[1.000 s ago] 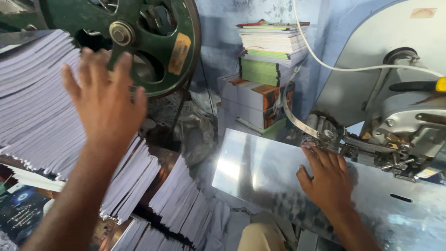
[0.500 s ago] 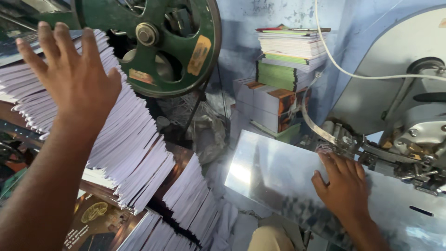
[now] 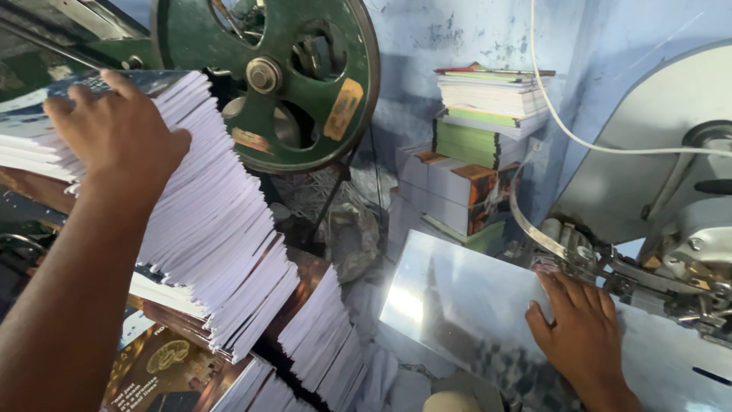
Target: The person picks up a book cover, places it on a sewing machine, and stitches the spine. They then remove the bound book and place it on a stack. This process is repeated for multiple books.
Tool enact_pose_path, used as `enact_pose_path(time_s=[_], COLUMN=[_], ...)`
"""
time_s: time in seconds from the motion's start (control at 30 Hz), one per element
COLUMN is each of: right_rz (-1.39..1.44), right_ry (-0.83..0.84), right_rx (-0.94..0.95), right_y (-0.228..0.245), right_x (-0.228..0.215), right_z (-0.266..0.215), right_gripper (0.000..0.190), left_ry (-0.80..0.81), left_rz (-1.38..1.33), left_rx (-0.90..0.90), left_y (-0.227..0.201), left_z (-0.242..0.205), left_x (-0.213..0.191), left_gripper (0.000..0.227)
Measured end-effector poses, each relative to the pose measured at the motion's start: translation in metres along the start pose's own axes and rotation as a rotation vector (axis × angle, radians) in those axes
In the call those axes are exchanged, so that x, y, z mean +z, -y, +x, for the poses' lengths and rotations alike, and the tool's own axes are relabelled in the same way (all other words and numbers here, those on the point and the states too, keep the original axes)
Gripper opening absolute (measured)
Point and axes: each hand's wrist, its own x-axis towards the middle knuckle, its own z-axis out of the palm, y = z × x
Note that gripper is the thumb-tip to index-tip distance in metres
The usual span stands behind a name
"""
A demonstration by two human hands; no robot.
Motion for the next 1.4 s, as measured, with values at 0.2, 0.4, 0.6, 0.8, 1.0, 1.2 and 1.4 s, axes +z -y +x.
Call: enact_pose_path(time_s=[0.2, 0.4, 0.6, 0.8, 1.0, 1.2, 1.4], right_rz=[0.001, -0.017, -0.070, -0.020, 0.317, 1.040, 1.445], right_ry=[-0.008, -0.005, -0.006, -0.038, -0.106, 0.540, 0.637], right_rx=[0.026, 0.024, 0.022, 0.064, 0.018, 0.443, 0.439], right_y=[0.000, 0.000, 0.000, 0.002, 0.038, 0.106, 0.162], right_x=[0.002, 0.004, 0.008, 0.016, 0.027, 0.020, 0.003], right_z=[-0.002, -0.004, -0.007, -0.006, 0.007, 0.036, 0.090], right_gripper=[0.051, 0.052, 0.053, 0.051, 0.038, 0.041, 0.055], left_ry=[-0.113, -0.344, -0.388, -0.498, -0.677, -0.656, -0.666], left_rz=[0.106, 0.277, 0.200, 0.160, 0.092, 0.059, 0.034], left_rx=[0.108, 0.185, 0.220, 0.301, 0.357, 0.384, 0.370], left_y=[0.001, -0.001, -0.005, -0.002, -0.004, -0.004, -0.003], left_z=[-0.009, -0.030, -0.057, -0.088, -0.114, -0.137, -0.154], left_x=[-0.016, -0.018, -0.035, -0.056, -0.080, -0.104, -0.117], left_gripper=[0.061, 0.015, 0.015, 0.012, 0.005, 0.001, 0.007])
